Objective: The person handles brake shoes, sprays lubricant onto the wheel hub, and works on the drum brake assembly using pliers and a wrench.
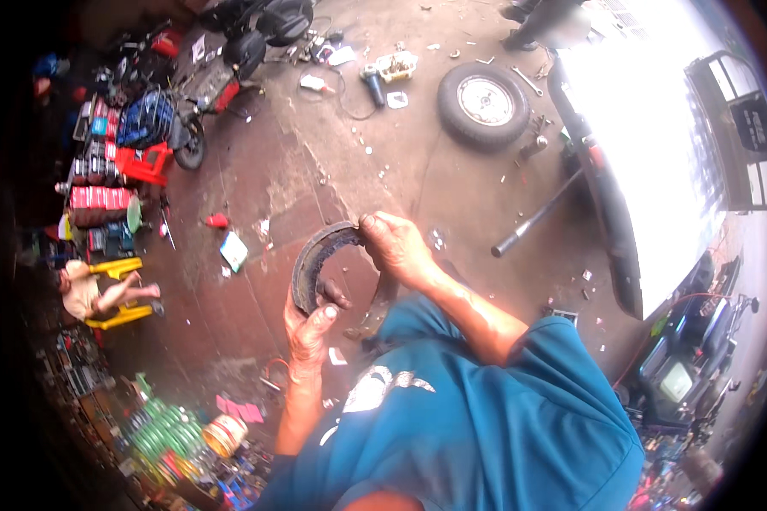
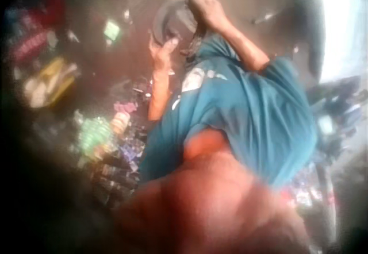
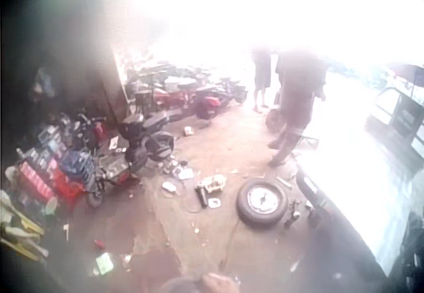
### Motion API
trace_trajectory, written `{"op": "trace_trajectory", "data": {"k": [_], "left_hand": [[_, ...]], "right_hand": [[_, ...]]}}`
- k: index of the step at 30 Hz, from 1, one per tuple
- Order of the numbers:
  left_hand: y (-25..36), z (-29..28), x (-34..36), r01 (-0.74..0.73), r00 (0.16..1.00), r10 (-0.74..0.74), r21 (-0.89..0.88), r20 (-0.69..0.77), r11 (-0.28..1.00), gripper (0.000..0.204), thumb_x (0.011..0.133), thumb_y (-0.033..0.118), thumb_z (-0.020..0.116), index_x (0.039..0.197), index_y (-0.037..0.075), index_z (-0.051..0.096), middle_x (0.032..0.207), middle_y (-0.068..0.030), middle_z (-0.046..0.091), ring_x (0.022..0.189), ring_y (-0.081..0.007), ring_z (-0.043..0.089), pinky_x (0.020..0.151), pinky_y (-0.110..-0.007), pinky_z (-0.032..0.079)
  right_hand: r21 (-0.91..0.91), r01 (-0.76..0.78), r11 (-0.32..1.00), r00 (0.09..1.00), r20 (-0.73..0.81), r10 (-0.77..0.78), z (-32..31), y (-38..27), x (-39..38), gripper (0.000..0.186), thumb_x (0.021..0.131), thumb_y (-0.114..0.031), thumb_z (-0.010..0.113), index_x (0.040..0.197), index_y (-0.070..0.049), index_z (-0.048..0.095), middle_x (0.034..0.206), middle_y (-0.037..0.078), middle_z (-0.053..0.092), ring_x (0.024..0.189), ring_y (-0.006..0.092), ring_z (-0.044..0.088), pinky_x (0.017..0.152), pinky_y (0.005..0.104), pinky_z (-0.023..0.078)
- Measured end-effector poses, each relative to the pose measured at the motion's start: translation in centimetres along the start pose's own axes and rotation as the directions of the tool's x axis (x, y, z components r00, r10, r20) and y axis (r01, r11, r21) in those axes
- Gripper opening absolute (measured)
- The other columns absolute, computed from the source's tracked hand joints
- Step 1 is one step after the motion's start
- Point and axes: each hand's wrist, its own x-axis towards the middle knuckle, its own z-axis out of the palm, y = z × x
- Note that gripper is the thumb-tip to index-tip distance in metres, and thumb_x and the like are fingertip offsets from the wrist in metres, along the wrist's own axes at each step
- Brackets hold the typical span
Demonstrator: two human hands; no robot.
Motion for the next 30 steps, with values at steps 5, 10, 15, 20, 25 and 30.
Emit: {"op": "trace_trajectory", "data": {"k": [5,10,15,20,25,30], "left_hand": [[2.9,0.2,7.4,0.010,0.999,0.000,-0.180,0.053,0.984,0.065,0.071,0.022,0.077,0.120,-0.007,0.044,0.101,-0.0129,0.059,0.087,-0.0193,0.059,0.077,-0.033,0.050],[6.1,0.0,14.9,0.053,0.972,-0.068,0.071,0.224,0.996,0.062,0.073,0.015,0.078,0.120,-0.007,0.045,0.105,-0.0135,0.059,0.096,-0.0197,0.059,0.084,-0.031,0.048],[8.7,1.2,22.3,0.025,0.907,-0.174,0.362,0.384,0.932,0.048,0.074,0.002,0.075,0.115,-0.003,0.051,0.104,-0.0098,0.061,0.097,-0.0165,0.059,0.083,-0.028,0.049],[11.2,2.1,29.5,0.000,0.888,-0.219,0.475,0.405,0.880,0.034,0.075,-0.003,0.071,0.106,-0.004,0.056,0.095,-0.0066,0.062,0.087,-0.0128,0.059,0.079,-0.026,0.049],[13.8,2.8,38.4,-0.264,0.865,-0.176,0.723,0.470,0.638,0.022,0.074,0.005,0.065,0.093,-0.003,0.057,0.078,-0.0070,0.061,0.073,-0.0084,0.053,0.064,-0.026,0.047],[14.2,4.3,47.2,-0.221,0.785,-0.214,0.584,0.582,0.781,0.024,0.075,0.002,0.066,0.097,-0.003,0.058,0.083,-0.0042,0.061,0.076,-0.0077,0.054,0.067,-0.024,0.046]], "right_hand": [[-0.066,0.068,0.995,0.997,0.025,-0.067,-1.0,-3.8,4.5,0.042,0.091,-0.045,0.055,0.085,-0.003,0.059,0.066,-0.001,0.050,0.062,0.0084,0.045,0.054,0.0266,0.038],[-0.088,0.118,0.989,0.993,0.020,-0.117,0.0,-6.2,8.1,0.038,0.090,-0.041,0.059,0.087,-0.003,0.062,0.068,-0.002,0.049,0.067,0.0085,0.044,0.059,0.0271,0.037],[0.047,0.123,0.991,0.992,0.027,-0.124,1.3,-8.6,11.7,0.032,0.087,-0.033,0.065,0.081,-0.002,0.060,0.068,-0.002,0.048,0.068,0.0068,0.042,0.060,0.0276,0.037],[-0.166,0.213,0.963,0.972,-0.067,-0.226,2.1,-11.4,18.0,0.031,0.087,-0.030,0.065,0.083,0.000,0.057,0.069,0.005,0.053,0.070,0.0106,0.047,0.063,0.0313,0.042],[-0.343,0.265,0.901,0.931,-0.151,-0.331,2.2,-14.5,25.0,0.037,0.085,-0.037,0.067,0.091,-0.001,0.060,0.076,0.014,0.061,0.069,0.0148,0.054,0.063,0.0350,0.046],[-0.385,0.348,0.855,0.786,-0.377,-0.490,0.9,-16.8,30.7,0.030,0.084,-0.029,0.068,0.094,-0.002,0.060,0.075,0.011,0.061,0.070,0.0170,0.056,0.065,0.0343,0.047]]}}
